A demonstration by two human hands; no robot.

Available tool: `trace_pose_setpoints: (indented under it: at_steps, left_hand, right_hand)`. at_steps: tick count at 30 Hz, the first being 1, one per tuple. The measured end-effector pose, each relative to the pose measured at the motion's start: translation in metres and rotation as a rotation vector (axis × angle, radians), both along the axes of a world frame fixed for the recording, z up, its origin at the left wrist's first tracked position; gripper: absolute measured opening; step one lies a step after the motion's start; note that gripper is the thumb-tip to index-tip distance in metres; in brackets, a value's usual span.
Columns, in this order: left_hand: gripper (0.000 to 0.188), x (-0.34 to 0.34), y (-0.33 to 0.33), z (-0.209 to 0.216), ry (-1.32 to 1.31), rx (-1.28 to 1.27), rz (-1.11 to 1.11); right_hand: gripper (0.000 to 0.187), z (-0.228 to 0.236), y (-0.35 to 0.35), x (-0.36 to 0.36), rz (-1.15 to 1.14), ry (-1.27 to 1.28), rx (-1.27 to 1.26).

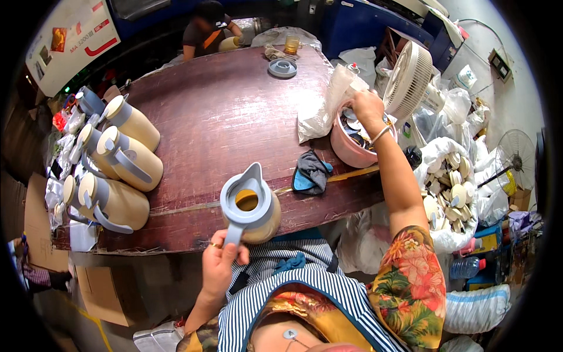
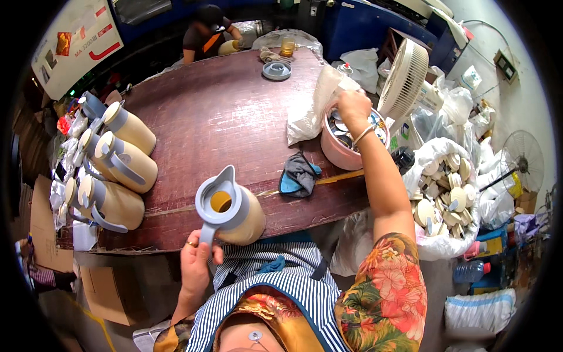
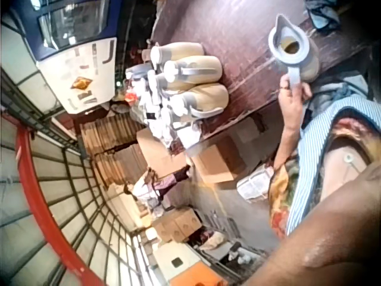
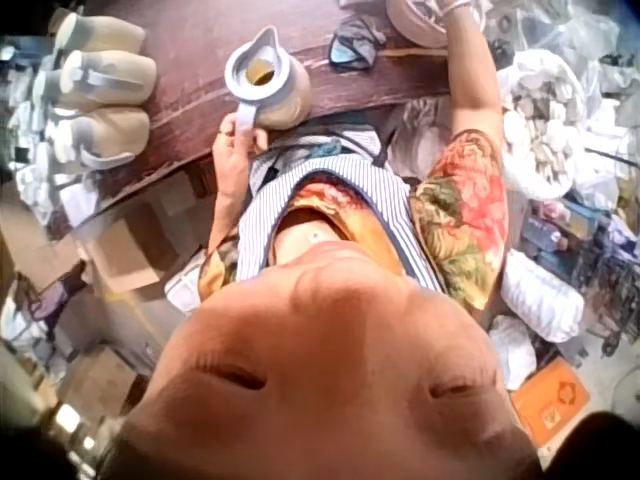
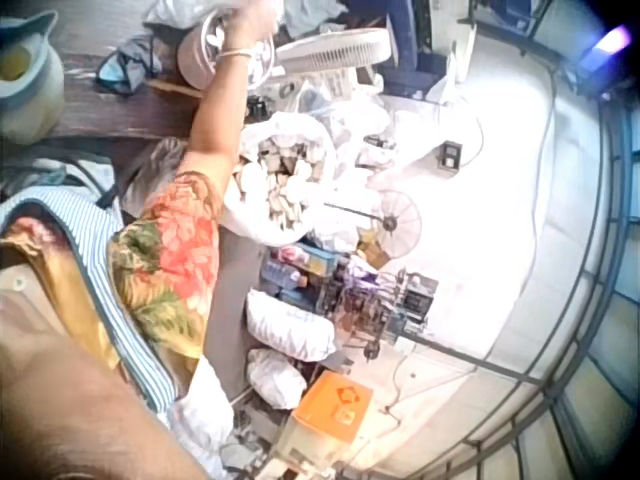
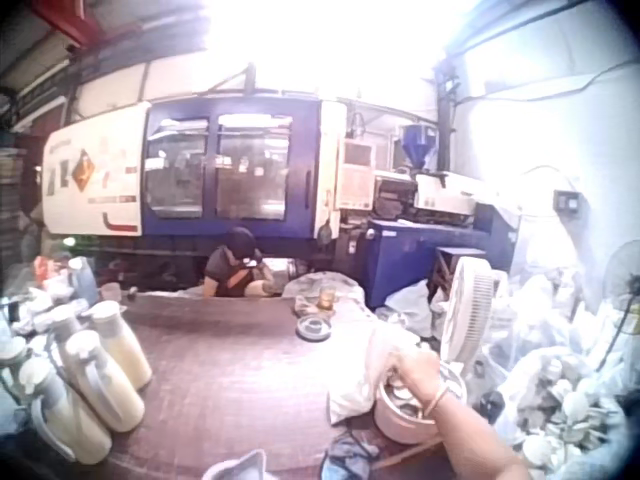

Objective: The person assembles carafes by placing small white disks inside the lids and wiping down the carafe bodies with a blue cloth.

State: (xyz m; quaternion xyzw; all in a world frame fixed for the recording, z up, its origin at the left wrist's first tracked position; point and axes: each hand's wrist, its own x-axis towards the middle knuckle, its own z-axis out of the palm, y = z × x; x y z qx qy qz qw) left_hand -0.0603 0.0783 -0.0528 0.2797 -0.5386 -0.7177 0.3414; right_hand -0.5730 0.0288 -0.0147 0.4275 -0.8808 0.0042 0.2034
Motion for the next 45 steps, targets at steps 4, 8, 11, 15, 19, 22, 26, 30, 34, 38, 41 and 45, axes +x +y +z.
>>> trace_pose_setpoints:
  at_steps: [4,8,11,15,19,22,26,30,34,38,41,45]
  left_hand:
    - [0.031,-0.03,0.015,-0.01,0.022,-0.167,0.001]
    - [0.035,-0.05,0.016,-0.011,0.046,-0.185,0.004]
    - [0.036,-0.065,0.016,-0.012,0.092,-0.155,0.02]
    - [0.033,-0.084,0.017,-0.004,0.076,-0.142,0.085]
    - [0.039,-0.071,0.023,-0.014,0.033,-0.796,0.531]
    - [0.032,-0.056,0.029,-0.005,0.0,-0.992,0.392]
    - [0.045,-0.078,0.037,0.011,-0.001,-0.751,0.202]
    - [0.045,-0.069,0.042,0.012,-0.041,-0.789,0.348]
    - [0.036,-0.059,0.046,-0.005,0.062,-0.768,0.586]
    - [0.029,-0.054,0.048,0.004,-0.019,-0.649,0.31]
    - [0.018,-0.057,0.046,-0.002,0.142,-0.32,0.105]
    - [0.015,-0.052,0.043,-0.011,0.145,-0.323,0.1]
  right_hand:
    - [0.032,-0.051,0.003,-0.029,-0.079,-0.042,-0.026]
    - [0.018,-0.057,0.014,-0.027,0.001,0.15,-0.26]
    - [0.017,-0.044,0.032,-0.022,0.131,0.041,-0.773]
    - [0.019,-0.033,0.052,-0.01,0.235,-0.981,-1.221]
    - [0.017,-0.017,0.073,0.072,0.473,-1.542,-1.186]
    - [0.017,-0.001,0.106,0.161,0.565,-2.068,-1.039]
    - [0.023,-0.004,0.134,0.242,0.77,-2.297,-0.899]
    - [0.018,-0.006,0.139,0.285,0.769,-2.255,-0.836]
    - [0.016,-0.008,0.145,0.294,0.73,-2.314,-0.775]
    - [0.017,-0.01,0.148,0.297,0.752,-2.267,-0.743]
    - [0.018,-0.013,0.15,0.3,0.751,-2.28,-0.694]
    - [0.02,-0.02,0.152,0.295,0.682,-2.327,-0.685]
